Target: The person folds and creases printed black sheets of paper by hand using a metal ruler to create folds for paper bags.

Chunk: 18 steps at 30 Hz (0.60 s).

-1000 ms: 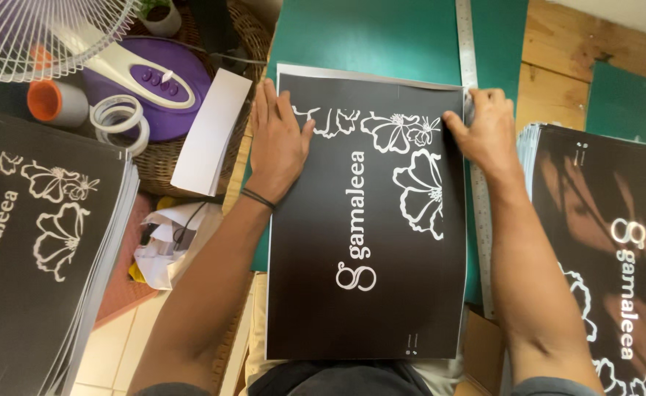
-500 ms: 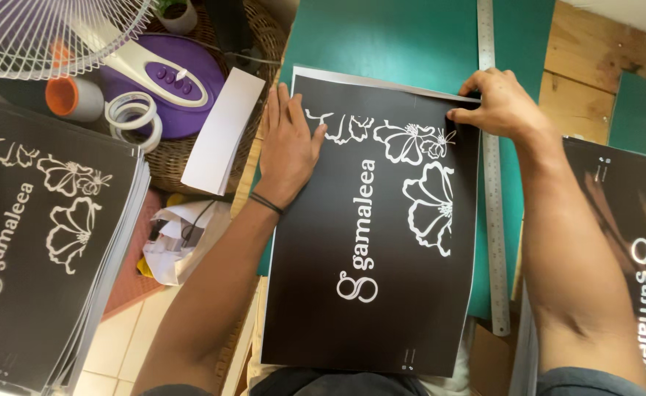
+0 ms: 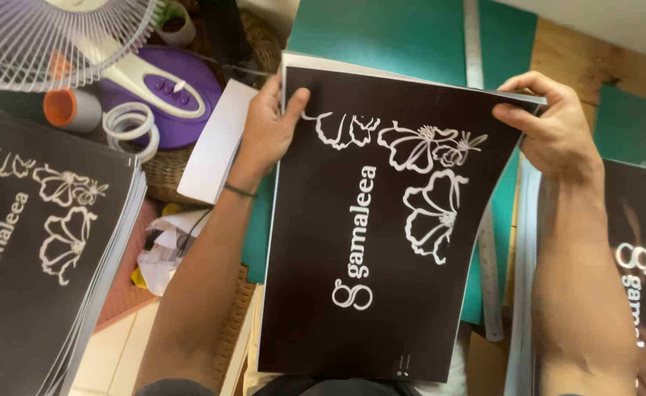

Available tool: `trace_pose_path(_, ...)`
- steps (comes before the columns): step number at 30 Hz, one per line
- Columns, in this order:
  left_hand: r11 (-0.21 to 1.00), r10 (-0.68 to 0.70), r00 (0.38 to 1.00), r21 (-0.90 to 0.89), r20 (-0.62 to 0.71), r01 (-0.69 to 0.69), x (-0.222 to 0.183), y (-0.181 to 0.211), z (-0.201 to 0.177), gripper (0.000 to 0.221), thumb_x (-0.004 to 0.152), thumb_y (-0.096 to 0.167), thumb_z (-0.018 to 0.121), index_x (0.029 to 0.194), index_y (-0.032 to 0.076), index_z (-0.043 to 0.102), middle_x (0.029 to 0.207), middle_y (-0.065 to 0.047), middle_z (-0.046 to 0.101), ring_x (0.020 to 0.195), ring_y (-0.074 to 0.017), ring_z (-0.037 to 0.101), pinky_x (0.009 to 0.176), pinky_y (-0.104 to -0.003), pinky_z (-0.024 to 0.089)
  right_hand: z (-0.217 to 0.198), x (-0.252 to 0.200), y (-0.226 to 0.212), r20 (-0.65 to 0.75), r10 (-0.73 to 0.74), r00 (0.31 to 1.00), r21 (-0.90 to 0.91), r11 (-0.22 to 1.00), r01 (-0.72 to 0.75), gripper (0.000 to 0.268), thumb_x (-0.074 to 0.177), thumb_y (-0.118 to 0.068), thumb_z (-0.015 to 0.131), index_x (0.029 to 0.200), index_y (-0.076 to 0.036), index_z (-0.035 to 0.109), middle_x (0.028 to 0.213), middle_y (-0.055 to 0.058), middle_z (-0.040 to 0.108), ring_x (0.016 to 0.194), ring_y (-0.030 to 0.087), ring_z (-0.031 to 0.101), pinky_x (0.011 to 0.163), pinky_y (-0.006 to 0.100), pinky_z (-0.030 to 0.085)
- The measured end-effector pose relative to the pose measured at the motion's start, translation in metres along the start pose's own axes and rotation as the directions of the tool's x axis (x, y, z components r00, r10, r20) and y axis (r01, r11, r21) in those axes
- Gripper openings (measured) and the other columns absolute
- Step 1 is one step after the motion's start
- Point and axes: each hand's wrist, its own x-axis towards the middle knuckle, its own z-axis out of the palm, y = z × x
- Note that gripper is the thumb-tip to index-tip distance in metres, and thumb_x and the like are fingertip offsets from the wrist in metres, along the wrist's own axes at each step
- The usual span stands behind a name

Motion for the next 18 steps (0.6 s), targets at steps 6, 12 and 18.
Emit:
trace_pose_path(6, 0.988, 0.080, 0.997, -0.136, 0.003, -0.078, -0.018, 0.074, 0.005, 0.020, 0.112, 0.012, 0.058, 0.124, -0.003, 0.064, 0.110, -0.004, 0.072, 0.097, -0.0060, 0.061, 0.089, -0.022, 0.051, 0.013, -0.039, -0.012, -0.209, -0.167, 0.964, 0.274, 0.936, 0.222, 0.014, 0.118, -0.010, 0.064, 0.121, 0.003, 0.067, 0.110, 0.010, 0.071, 0.095, 0.016, 0.070, 0.091, 0.030, 0.058)
trace_pose_path(12, 0.973, 0.232, 0.969, -0.025, 0.084, -0.230, -0.044, 0.153, -0.004, 0.019, 0.113, 0.009, 0.051, 0.129, -0.001, 0.057, 0.115, -0.002, 0.066, 0.106, -0.0057, 0.058, 0.096, -0.022, 0.049, 0.033, -0.085, -0.044, -0.216, -0.303, 0.928, 0.321, 0.876, 0.361, 0.024, 0.120, -0.018, 0.061, 0.121, 0.005, 0.068, 0.116, 0.013, 0.072, 0.103, 0.020, 0.071, 0.098, 0.034, 0.058)
trace_pose_path(18, 0.940, 0.307, 0.950, 0.136, 0.054, -0.311, -0.075, 0.207, -0.005, 0.018, 0.115, 0.007, 0.051, 0.130, -0.001, 0.057, 0.109, -0.002, 0.062, 0.097, -0.0059, 0.054, 0.088, -0.021, 0.048, 0.051, -0.121, -0.077, -0.332, -0.444, 0.832, 0.148, 0.847, 0.511, 0.021, 0.122, -0.013, 0.061, 0.117, 0.007, 0.065, 0.113, 0.013, 0.071, 0.097, 0.016, 0.065, 0.096, 0.032, 0.054)
